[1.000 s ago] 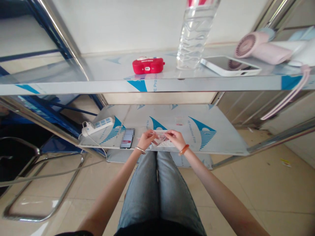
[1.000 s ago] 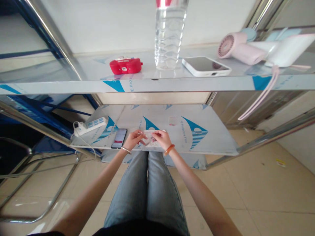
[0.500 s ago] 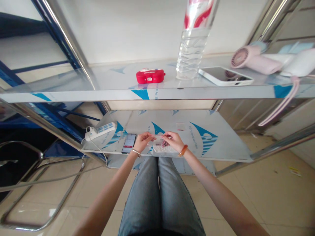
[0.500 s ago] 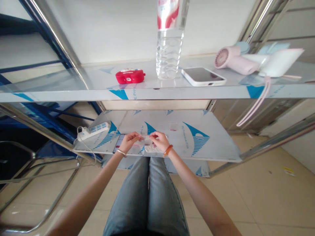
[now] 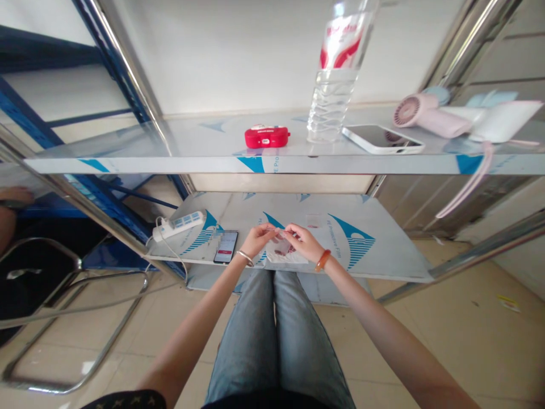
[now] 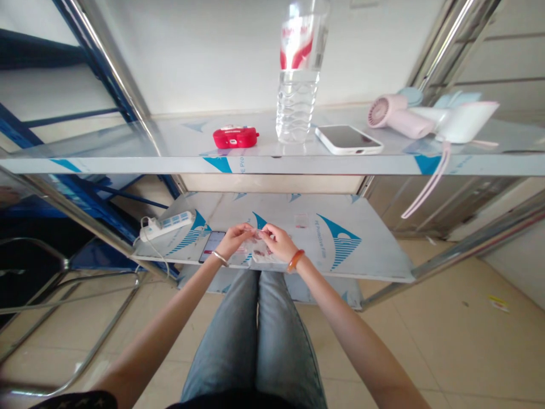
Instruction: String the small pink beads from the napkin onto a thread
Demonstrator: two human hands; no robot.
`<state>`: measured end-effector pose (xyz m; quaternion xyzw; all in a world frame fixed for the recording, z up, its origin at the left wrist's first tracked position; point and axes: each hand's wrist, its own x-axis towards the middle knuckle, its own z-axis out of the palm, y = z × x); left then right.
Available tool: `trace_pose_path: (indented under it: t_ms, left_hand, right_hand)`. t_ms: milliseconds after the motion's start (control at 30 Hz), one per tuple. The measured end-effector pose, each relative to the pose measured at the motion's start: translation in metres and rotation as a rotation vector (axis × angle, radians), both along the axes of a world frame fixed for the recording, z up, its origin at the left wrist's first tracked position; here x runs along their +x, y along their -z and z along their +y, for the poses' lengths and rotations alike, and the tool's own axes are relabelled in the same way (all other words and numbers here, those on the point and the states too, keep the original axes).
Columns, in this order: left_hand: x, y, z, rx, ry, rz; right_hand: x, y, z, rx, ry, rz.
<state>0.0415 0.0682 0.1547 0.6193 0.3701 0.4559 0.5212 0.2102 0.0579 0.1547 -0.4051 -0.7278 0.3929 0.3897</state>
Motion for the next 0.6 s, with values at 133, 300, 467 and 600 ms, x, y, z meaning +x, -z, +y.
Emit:
trace_pose_path:
  t_ms: [133, 300, 467, 600]
  left_hand:
    - [0.001, -0.003, 0.004, 0.049, 0.008, 0.023]
    - [0.005, 0.004, 0.0, 0.088, -0.043, 0.089]
    - [0.018, 0.029, -0.007, 0.02, -0.105, 0.052]
    - [0.026, 0.047, -0.011, -0.094, -0.139, -0.003]
  right_hand:
    - [-0.004, 0.002, 0.001, 0.004, 0.004, 0.008]
    - [-0.005, 0.009, -0.001, 0.037, 0.034, 0.015]
    - [-0.002, 0.026, -0.004, -0.008, 0.053, 0.082]
    - [-0.003, 0.045, -0.007, -0.156, 0.048, 0.222]
